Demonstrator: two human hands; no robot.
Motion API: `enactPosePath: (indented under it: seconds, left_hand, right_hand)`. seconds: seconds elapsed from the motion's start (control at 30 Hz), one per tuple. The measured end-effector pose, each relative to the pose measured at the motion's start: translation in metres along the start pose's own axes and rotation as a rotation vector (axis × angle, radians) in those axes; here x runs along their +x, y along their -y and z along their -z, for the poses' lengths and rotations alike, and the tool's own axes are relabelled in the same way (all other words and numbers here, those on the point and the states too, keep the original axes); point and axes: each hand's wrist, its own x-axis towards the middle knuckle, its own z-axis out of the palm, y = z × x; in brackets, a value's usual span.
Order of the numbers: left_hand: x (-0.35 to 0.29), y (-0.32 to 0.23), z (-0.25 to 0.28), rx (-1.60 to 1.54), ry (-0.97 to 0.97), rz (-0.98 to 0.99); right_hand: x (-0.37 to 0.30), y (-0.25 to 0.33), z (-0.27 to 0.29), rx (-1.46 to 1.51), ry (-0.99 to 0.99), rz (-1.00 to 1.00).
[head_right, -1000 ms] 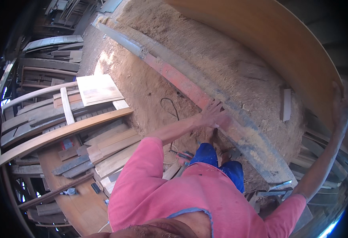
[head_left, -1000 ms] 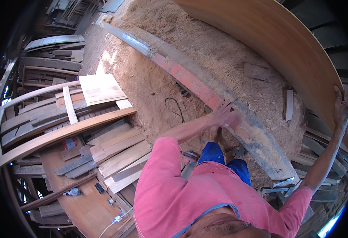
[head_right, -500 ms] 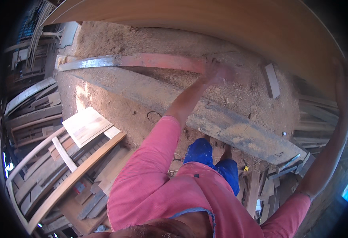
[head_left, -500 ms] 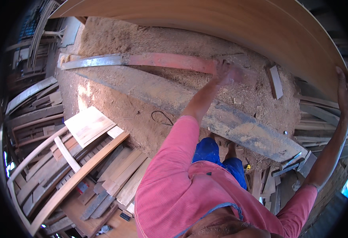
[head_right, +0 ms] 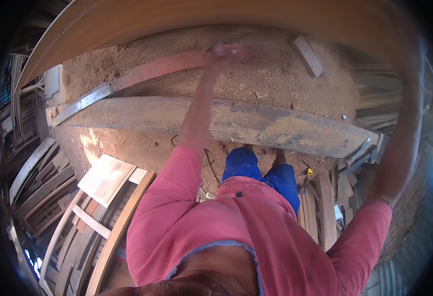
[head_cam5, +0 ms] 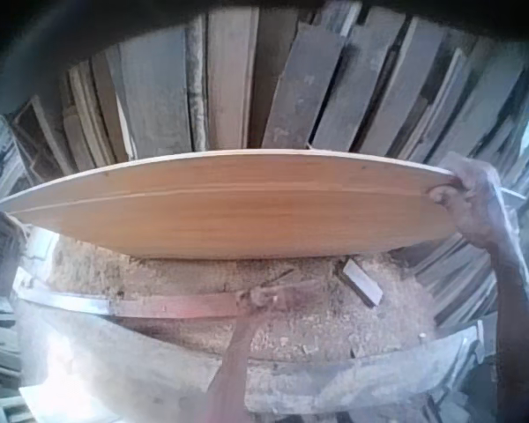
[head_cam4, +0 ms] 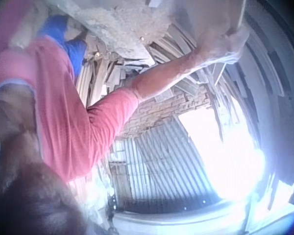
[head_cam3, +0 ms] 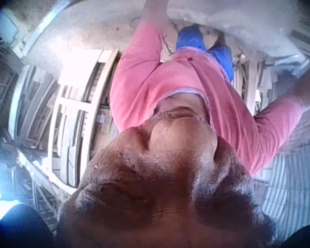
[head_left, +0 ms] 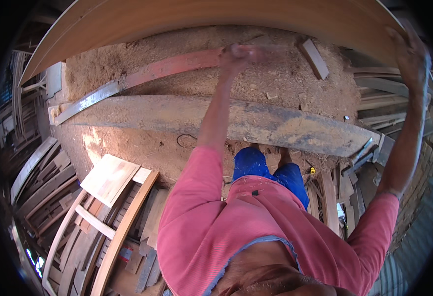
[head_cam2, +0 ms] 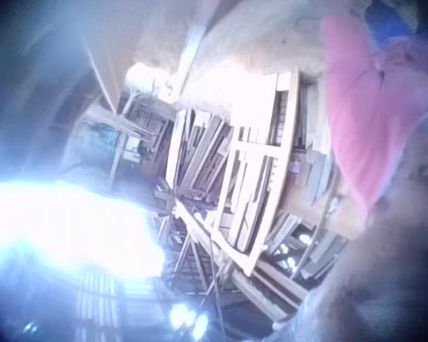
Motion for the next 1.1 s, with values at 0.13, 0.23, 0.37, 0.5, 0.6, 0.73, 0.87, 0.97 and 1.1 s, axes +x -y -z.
enactPosePath:
  seconds: [0.13,0.23,0.37,0.5,0.6,0.73,0.87,0.97,1.1]
  left_hand:
    - [-0.067,-0.029,0.065,-0.958,-0.122,0.005]
    - [-0.106,-0.118,0.148,-1.143,-0.258,-0.167]
    - [-0.146,-0.173,0.200,-1.379,-0.313,-0.419]
    - [-0.176,-0.210,0.202,-1.508,-0.379,-0.296]
    - [-0.208,-0.214,0.190,-1.529,-0.579,-0.188]
    - [-0.257,-0.205,0.164,-1.632,-0.752,0.007]
    - [-0.287,-0.149,0.131,-1.651,-0.767,0.071]
    - [-0.293,-0.124,0.101,-1.669,-0.747,0.031]
    - [-0.315,-0.115,0.084,-1.690,-0.746,-0.056]
  right_hand:
    - [-0.017,0.008,0.003,0.187,-0.078,0.063]
    - [-0.026,0.013,0.014,0.198,-0.047,0.104]
    - [-0.051,0.031,0.026,0.157,-0.006,0.094]
    - [-0.098,0.044,0.037,0.319,0.040,0.146]
    - [-0.140,0.056,0.053,0.448,0.235,0.136]
    - [-0.155,0.043,0.060,0.638,0.656,0.263]
    - [-0.120,-0.042,-0.013,0.818,1.009,0.001]
    - [-0.162,-0.184,-0.170,-0.045,0.800,-0.192]
    - [-0.275,-0.281,-0.265,0.197,0.765,-0.447]
